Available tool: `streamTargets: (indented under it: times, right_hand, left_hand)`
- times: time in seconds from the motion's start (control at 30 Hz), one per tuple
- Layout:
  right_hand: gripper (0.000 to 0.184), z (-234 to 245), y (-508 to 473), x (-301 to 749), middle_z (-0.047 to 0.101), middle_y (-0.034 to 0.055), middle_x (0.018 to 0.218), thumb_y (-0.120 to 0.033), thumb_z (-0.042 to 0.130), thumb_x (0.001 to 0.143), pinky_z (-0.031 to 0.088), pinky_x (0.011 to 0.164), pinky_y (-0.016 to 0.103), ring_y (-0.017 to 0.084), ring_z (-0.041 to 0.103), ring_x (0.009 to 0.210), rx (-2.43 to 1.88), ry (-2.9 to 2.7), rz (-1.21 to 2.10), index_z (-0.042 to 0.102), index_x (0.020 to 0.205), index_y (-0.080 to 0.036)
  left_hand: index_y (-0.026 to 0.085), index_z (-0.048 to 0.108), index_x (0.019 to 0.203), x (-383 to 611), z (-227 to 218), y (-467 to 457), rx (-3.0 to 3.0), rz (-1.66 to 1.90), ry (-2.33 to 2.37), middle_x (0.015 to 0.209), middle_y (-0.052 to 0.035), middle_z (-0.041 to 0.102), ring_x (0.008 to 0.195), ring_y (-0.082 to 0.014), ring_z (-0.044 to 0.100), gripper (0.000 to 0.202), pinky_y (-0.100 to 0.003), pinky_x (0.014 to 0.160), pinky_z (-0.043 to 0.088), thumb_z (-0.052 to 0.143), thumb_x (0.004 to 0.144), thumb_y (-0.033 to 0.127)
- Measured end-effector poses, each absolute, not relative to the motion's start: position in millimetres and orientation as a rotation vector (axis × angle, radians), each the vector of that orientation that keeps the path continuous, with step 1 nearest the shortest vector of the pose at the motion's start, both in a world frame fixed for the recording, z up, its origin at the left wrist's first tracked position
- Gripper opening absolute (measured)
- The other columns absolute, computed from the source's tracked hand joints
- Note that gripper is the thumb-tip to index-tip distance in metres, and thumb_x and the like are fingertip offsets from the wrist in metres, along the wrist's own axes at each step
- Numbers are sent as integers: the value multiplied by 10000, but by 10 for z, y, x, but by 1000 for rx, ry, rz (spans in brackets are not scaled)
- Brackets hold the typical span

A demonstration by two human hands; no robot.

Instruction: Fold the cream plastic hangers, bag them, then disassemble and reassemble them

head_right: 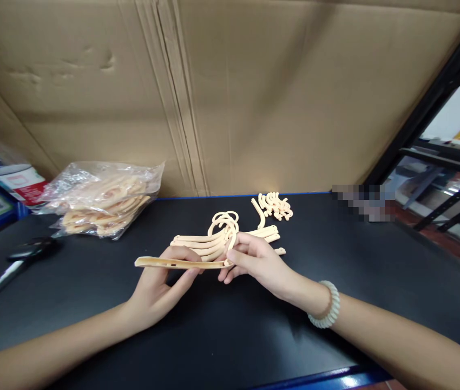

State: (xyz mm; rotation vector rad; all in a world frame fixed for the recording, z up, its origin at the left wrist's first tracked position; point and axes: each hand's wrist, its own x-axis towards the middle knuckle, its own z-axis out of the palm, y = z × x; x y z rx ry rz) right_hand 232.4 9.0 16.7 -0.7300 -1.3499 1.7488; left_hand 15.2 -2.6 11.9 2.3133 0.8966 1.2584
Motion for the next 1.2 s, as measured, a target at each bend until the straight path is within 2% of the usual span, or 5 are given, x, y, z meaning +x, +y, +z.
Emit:
streamTargets:
  times: [0.3, 0.77, 0.93, 1.07, 1.2]
  right_hand:
    - [253, 146, 58, 2300, 636, -5, 730, -375, 688, 839, 557, 653, 282, 130, 677, 669, -733, -1414, 1620, 536, 818, -173]
    - [298, 110, 23, 2245, 619, -18, 663, -417, 689, 825, 535, 565, 257, 116, 646, 578, -774, -1462, 1490, 512, 770, -184]
    - [306, 61, 26, 2221, 618, -10, 692, -435, 692, 815, 530, 586, 269, 118, 626, 601, -772, -1445, 1509, 509, 784, -192]
    - [327, 57, 30, 2202, 584, 8, 791, -450, 707, 787, 475, 533, 243, 111, 558, 632, -779, -1453, 1438, 509, 734, -194]
    - [339, 69, 37, 2192, 536, 1, 771, -439, 717, 774, 381, 476, 219, 98, 472, 605, -814, -1477, 1357, 505, 687, -191]
  left_hand:
    - [212, 528, 939, 142, 93, -19, 2336, 1234, 870, 825, -12, 624, 753, -164, 609, 109, -288, 714, 480, 537, 891, 115]
    - [201, 582, 927, 150, 92, -35, 2313, 1230, 846, 861, -37, 650, 806, -189, 630, 87, -318, 761, 489, 537, 894, 134]
    - [199, 568, 880, 191, 98, -52, 2097, 1192, 901, 837, -43, 625, 766, -188, 638, 71, -309, 701, 514, 509, 918, 190]
    - [207, 531, 865, 235, 82, -63, 1860, 1191, 924, 810, -15, 588, 684, -155, 627, 80, -282, 644, 531, 511, 932, 246]
    - [208, 537, 926, 331, 41, -95, 1644, 1141, 924, 864, -14, 588, 714, -145, 612, 85, -277, 644, 558, 554, 915, 291]
